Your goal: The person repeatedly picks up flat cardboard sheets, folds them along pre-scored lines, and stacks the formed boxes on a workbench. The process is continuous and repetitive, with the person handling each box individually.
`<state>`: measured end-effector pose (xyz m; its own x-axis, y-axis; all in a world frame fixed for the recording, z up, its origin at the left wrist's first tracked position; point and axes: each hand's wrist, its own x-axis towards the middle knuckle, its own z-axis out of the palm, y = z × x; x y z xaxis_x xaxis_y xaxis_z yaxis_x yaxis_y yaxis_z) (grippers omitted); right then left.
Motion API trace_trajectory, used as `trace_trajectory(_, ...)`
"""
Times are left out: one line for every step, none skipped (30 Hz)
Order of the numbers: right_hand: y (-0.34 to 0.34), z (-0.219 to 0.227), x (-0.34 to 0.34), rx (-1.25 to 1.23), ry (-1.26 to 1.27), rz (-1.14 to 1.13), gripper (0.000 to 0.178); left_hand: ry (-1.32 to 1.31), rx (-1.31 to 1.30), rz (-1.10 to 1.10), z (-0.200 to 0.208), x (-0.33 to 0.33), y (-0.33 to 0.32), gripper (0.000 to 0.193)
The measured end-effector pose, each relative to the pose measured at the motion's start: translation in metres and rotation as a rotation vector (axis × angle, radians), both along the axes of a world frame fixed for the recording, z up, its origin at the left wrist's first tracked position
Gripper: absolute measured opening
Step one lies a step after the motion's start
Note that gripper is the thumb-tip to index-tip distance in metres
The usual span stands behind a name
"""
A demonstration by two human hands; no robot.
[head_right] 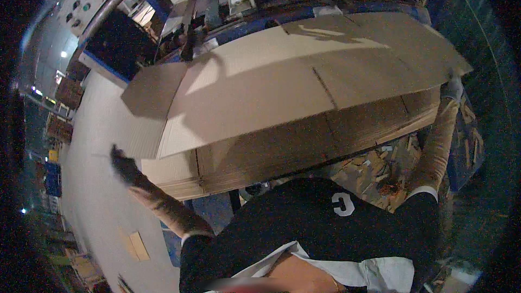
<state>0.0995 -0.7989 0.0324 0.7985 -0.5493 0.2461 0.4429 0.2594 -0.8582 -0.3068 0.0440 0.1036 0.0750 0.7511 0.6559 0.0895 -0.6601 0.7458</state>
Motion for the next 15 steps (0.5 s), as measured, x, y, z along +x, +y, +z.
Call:
trace_trajectory(0.019,0.027,-0.024,-0.045,-0.034,0.030,0.042,-0.429,-0.567,-0.315,-0.017,0.003,-0.003,0.026)
trace_trajectory(0.040,0.049,-0.054,-0.111,-0.065,0.049,0.042,-0.426,-0.513,-0.353,-0.034,-0.001,-0.015,0.021)
trace_trajectory(0.062,0.066,-0.087,-0.239,-0.118,0.084,0.042,-0.438,-0.492,-0.375,-0.045,-0.009,-0.031,0.016)
trace_trajectory(0.088,0.074,-0.121,-0.482,0.066,-0.142,0.042,-0.279,-0.527,-0.370,-0.045,-0.019,-0.044,0.017)
trace_trajectory(0.112,0.077,-0.154,-0.792,0.142,-0.305,0.042,-0.116,-0.463,-0.414,-0.051,-0.030,-0.070,0.025)
trace_trajectory(0.135,0.073,-0.185,-1.184,0.324,-0.449,0.044,-0.025,-0.432,-0.340,-0.056,-0.029,-0.091,0.029)
trace_trajectory(0.165,0.056,-0.199,-1.209,0.177,-0.340,0.038,0.074,-0.397,-0.231,-0.059,-0.026,-0.112,0.033)
trace_trajectory(0.190,0.039,-0.210,-1.210,-0.110,-0.140,0.033,0.112,-0.144,-0.469,-0.061,-0.021,-0.133,0.038)
trace_trajectory(0.210,0.023,-0.220,-1.220,-0.319,0.057,0.029,0.229,-0.124,-0.547,-0.064,-0.016,-0.155,0.041)
trace_trajectory(0.222,0.013,-0.226,-1.553,-0.392,0.201,0.032,0.493,0.130,-0.690,-0.061,-0.005,-0.164,0.051)
trace_trajectory(0.231,0.005,-0.228,-1.862,-0.513,0.335,0.035,0.620,0.228,-0.771,-0.061,0.007,-0.175,0.061)
trace_trajectory(0.237,0.000,-0.225,-1.896,-0.484,0.432,0.037,0.811,0.388,-0.834,-0.059,0.017,-0.181,0.064)
trace_trajectory(0.241,-0.003,-0.220,-1.908,-0.498,0.510,0.039,0.979,0.523,-0.827,-0.059,0.029,-0.190,0.060)
trace_trajectory(0.243,-0.002,-0.214,-1.957,-0.478,0.598,0.041,1.017,0.598,-0.842,-0.059,0.037,-0.194,0.058)
trace_trajectory(0.244,0.000,-0.207,-1.936,-0.513,0.621,0.042,1.071,0.658,-0.831,-0.059,0.046,-0.197,0.056)
